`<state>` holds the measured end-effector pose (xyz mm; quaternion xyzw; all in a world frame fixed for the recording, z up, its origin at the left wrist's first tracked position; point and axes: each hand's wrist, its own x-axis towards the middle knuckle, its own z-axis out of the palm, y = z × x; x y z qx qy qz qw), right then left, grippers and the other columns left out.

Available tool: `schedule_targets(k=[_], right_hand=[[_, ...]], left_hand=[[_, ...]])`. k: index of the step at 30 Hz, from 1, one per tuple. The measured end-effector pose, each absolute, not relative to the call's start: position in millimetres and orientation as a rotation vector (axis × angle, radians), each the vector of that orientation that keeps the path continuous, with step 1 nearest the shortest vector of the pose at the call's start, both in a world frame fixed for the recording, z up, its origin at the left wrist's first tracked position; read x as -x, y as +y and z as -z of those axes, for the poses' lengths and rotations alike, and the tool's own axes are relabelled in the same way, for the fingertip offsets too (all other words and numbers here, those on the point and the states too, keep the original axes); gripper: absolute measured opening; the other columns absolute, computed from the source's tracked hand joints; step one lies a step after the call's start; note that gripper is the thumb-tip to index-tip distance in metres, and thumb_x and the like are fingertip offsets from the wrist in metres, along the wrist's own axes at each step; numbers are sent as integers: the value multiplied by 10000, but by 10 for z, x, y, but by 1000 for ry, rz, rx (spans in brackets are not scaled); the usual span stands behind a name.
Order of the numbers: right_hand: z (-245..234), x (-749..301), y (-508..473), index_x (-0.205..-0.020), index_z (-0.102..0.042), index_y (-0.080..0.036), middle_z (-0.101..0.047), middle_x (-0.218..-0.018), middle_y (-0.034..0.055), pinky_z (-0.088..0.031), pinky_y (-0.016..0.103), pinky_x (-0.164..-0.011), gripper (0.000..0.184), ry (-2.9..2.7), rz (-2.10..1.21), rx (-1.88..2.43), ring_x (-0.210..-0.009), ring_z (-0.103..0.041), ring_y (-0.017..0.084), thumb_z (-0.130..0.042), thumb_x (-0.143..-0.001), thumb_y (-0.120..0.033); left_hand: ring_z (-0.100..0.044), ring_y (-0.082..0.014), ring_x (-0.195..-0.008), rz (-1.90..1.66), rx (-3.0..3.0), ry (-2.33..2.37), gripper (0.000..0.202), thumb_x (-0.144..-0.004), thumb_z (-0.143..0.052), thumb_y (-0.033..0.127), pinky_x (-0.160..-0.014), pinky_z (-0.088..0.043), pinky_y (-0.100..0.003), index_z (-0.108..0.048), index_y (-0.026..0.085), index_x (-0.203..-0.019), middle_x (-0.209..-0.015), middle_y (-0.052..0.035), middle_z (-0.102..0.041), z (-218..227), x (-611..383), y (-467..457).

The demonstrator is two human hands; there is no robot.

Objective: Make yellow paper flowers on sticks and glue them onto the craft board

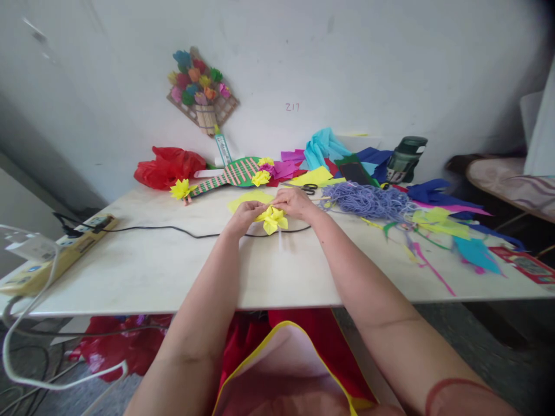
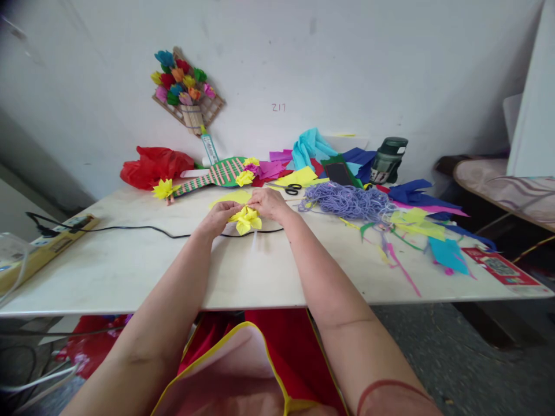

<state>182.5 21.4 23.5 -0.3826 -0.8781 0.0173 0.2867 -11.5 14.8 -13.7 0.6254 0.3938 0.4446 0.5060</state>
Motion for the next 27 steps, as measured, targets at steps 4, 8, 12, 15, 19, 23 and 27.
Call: schedule_targets(k=[4,8,12,15,19,23,27], right_hand=[[-216,-1817,219,-875,-790,-201,-719,-857,34,-385,242,-654,188,-2311,-112,1012,-785,-610,146,-619,-797,-197],[-186,-1803,229,-876,-789,-198,-721,-865,37,-411,239,-668,190,-2291,-158,1043,-797,-619,146,-619,-793,-182],[-161,-1810,253,-889,-786,-192,-722,-881,40,-432,242,-693,194,-2305,-195,1048,-819,-628,151,-613,-802,-191],[-159,-1828,269,-921,-784,-193,-723,-898,41,-440,243,-714,206,-2313,-227,1044,-830,-630,152,-610,-810,-197],[-179,-1854,276,-968,-777,-214,-729,-927,36,-444,244,-741,224,-2326,-255,1065,-846,-633,149,-613,-816,-207],[-190,-1872,270,-989,-773,-246,-746,-949,22,-447,241,-752,225,-2345,-289,1105,-865,-645,151,-615,-829,-252],[-181,-1875,262,-1008,-768,-249,-752,-999,19,-456,238,-778,232,-2331,-337,1146,-922,-657,159,-617,-832,-254]], left_hand=[[-430,-82,-529,-1059,-1537,937,400,-662,-725,526,-519,-281,-225,-628,140,-698,-577,26,-544,118,112,120],[-361,-71,-487,-1066,-1555,977,414,-627,-731,534,-491,-230,-232,-596,143,-639,-523,39,-482,84,90,86],[-386,-80,-496,-1092,-1549,1036,401,-593,-739,515,-495,-248,-232,-595,143,-638,-526,30,-496,78,66,88],[-392,-81,-502,-1128,-1549,1076,390,-575,-742,498,-495,-259,-230,-597,141,-634,-531,26,-505,81,58,95],[-382,-75,-497,-1158,-1543,1093,368,-565,-742,474,-485,-256,-226,-591,144,-623,-528,30,-502,73,57,88],[-387,-74,-498,-1166,-1543,1100,346,-560,-736,455,-483,-261,-223,-592,145,-616,-529,30,-508,69,61,88],[-417,-81,-518,-1154,-1545,1104,333,-555,-729,440,-497,-286,-223,-611,141,-644,-556,20,-541,73,63,93]])
